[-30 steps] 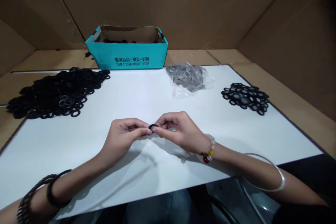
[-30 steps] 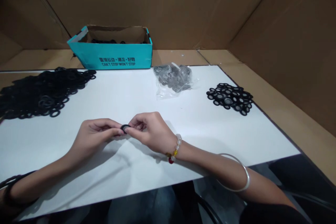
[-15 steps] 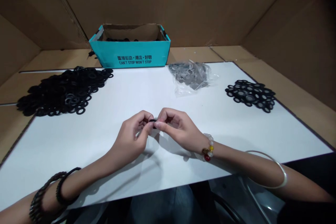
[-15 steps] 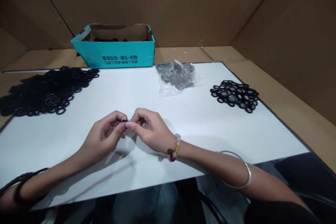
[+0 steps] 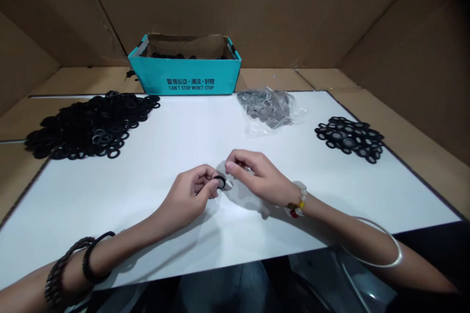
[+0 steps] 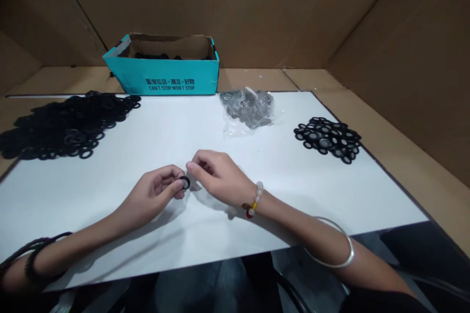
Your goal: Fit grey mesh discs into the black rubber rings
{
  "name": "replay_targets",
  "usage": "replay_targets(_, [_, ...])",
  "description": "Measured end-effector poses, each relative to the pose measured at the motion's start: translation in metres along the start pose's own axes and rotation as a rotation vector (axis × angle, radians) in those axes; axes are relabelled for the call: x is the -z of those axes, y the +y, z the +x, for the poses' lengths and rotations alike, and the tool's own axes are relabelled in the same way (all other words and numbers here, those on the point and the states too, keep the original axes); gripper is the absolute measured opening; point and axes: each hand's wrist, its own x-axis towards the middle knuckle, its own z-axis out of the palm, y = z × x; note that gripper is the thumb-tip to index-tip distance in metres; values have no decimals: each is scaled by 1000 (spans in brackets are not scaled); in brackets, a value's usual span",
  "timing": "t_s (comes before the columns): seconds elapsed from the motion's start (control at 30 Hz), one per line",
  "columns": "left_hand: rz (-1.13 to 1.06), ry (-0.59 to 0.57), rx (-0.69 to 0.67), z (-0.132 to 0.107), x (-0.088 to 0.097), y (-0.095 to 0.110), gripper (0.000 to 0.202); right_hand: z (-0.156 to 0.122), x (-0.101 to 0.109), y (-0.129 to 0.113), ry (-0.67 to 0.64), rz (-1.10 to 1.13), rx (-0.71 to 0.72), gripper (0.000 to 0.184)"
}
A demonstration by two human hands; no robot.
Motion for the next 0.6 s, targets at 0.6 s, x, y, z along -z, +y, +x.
replay_targets(0.6, [29,-22,-41,1,3,0,10,-3,-27,12,49,-67,147,18])
